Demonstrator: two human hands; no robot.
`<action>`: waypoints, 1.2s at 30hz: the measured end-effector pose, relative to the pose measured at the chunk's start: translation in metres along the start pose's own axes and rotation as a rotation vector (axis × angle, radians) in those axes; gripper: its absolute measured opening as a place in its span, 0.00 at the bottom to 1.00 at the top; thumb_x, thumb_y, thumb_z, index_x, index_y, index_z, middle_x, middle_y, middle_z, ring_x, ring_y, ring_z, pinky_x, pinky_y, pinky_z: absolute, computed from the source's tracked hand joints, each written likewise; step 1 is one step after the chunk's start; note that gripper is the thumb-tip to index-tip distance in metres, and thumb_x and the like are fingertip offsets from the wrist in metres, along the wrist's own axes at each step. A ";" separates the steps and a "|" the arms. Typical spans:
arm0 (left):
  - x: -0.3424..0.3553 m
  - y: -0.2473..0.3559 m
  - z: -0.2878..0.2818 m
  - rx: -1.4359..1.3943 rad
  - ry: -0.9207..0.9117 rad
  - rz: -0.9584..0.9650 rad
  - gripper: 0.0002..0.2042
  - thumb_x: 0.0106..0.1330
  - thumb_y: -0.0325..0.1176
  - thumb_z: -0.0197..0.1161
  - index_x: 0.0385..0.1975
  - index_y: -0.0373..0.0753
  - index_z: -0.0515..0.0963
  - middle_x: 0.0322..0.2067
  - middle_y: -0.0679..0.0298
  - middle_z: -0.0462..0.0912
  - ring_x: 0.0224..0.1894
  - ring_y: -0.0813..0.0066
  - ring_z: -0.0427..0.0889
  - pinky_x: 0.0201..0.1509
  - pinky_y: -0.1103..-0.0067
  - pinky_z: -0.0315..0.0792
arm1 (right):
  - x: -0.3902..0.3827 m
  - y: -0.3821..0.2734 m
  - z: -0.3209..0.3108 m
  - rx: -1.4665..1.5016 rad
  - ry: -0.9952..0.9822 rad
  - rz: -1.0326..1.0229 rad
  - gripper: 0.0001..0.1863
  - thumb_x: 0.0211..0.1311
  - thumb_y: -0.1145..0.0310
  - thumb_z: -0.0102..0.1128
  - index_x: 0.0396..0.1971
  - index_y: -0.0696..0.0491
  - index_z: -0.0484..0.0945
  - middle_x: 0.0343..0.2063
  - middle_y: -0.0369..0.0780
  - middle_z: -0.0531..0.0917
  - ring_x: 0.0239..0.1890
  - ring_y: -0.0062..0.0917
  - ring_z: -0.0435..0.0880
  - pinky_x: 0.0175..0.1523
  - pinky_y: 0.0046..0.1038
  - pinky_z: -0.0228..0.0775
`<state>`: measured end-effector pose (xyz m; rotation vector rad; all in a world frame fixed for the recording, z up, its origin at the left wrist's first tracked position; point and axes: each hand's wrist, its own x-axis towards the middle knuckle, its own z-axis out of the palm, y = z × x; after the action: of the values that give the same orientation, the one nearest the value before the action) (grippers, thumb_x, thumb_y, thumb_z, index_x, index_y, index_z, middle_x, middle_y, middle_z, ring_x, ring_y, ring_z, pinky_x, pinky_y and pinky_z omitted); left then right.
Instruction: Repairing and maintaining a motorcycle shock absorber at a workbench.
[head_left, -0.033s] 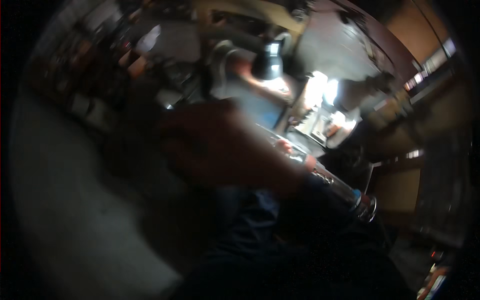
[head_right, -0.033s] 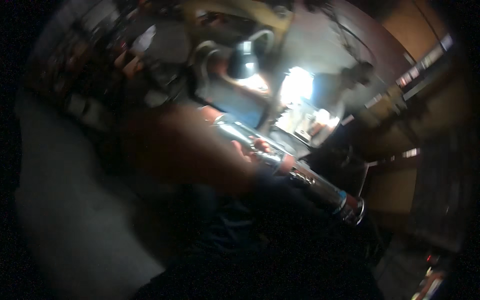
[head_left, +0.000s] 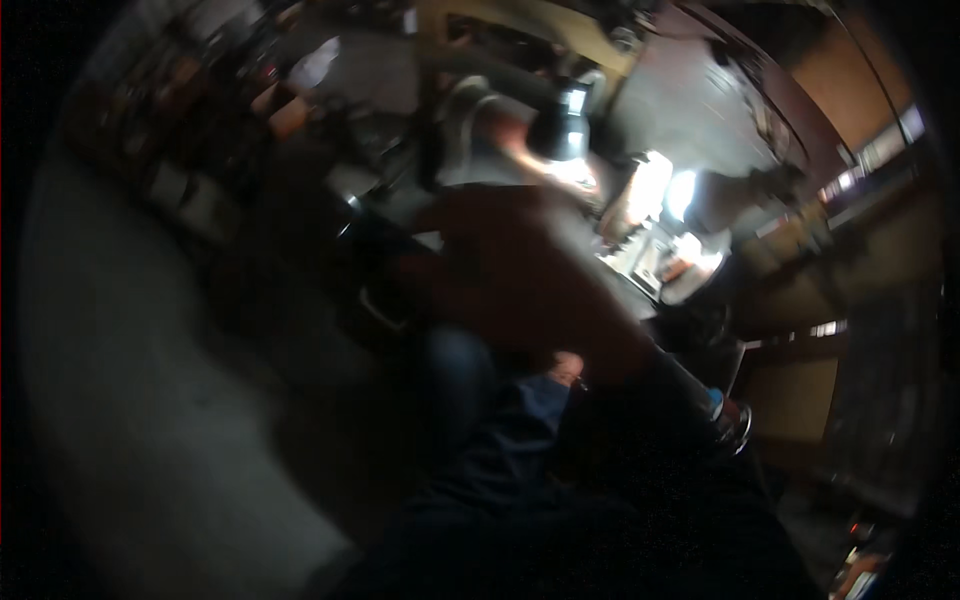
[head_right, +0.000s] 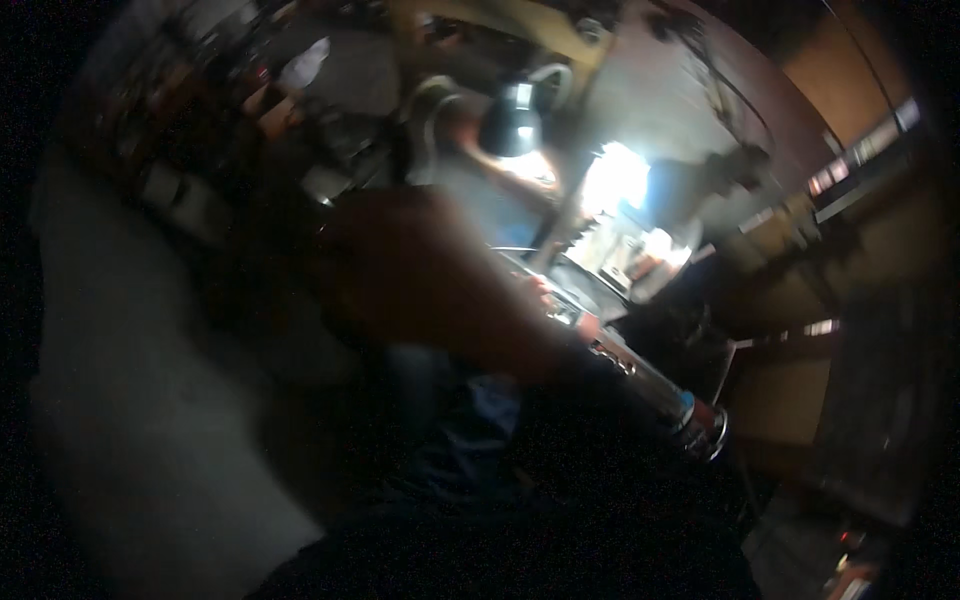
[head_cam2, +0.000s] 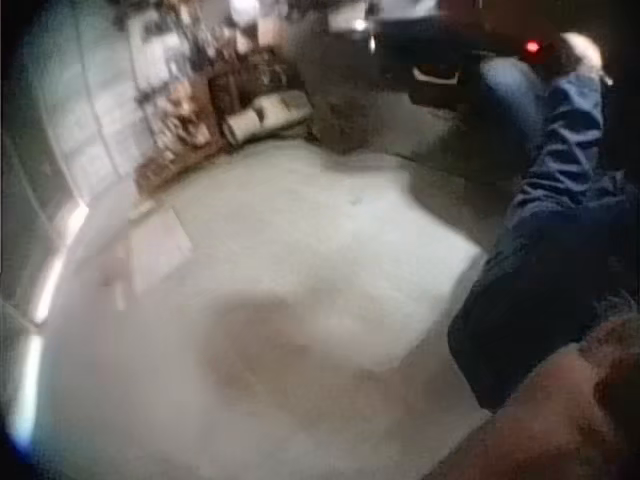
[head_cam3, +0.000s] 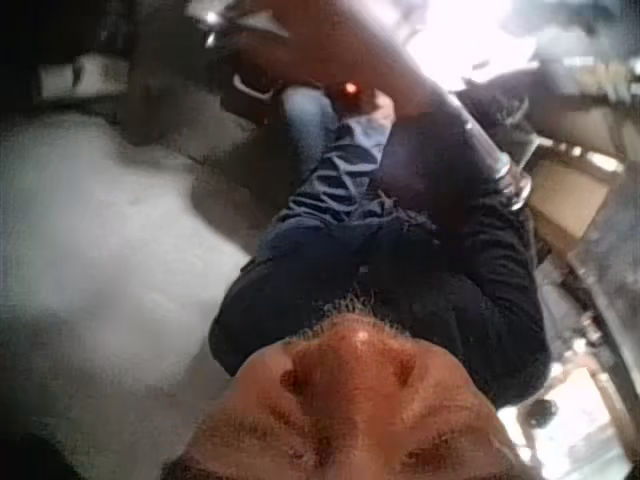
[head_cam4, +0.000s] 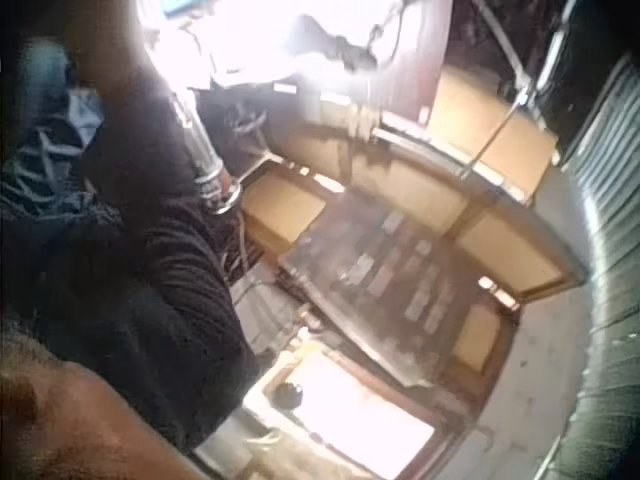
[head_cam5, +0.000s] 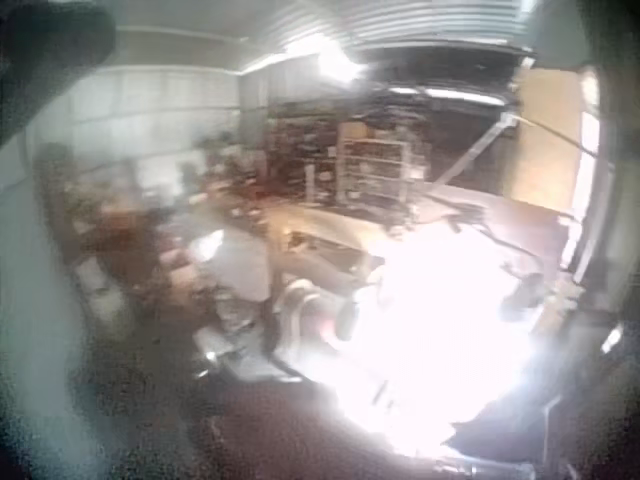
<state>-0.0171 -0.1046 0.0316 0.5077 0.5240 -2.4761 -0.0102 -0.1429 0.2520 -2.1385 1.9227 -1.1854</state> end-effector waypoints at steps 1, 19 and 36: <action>-0.013 -0.007 0.005 0.122 0.013 0.102 0.27 0.66 0.58 0.50 0.45 0.36 0.70 0.30 0.65 0.76 0.31 0.76 0.74 0.37 0.77 0.72 | -0.016 0.031 -0.001 -0.039 -0.082 0.084 0.13 0.48 0.65 0.66 0.32 0.57 0.81 0.25 0.42 0.82 0.28 0.28 0.83 0.35 0.28 0.75; -0.036 0.057 0.033 1.420 -0.186 -0.085 0.19 0.68 0.47 0.53 0.39 0.35 0.78 0.31 0.58 0.82 0.29 0.73 0.82 0.30 0.79 0.77 | -0.136 0.089 -0.007 -0.530 -0.363 0.454 0.12 0.46 0.56 0.66 0.23 0.49 0.81 0.22 0.37 0.82 0.23 0.28 0.81 0.28 0.32 0.71; 0.069 0.210 0.114 2.079 -0.256 0.196 0.28 0.65 0.57 0.54 0.44 0.35 0.80 0.40 0.60 0.83 0.40 0.75 0.79 0.50 0.79 0.69 | -0.140 0.091 0.002 -0.552 -0.224 0.406 0.15 0.46 0.53 0.66 0.21 0.50 0.79 0.18 0.38 0.79 0.21 0.30 0.81 0.25 0.29 0.70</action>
<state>0.0243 -0.3500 0.0436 0.7503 -2.2228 -1.8720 -0.0780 -0.0450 0.1349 -1.8115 2.6107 -0.3556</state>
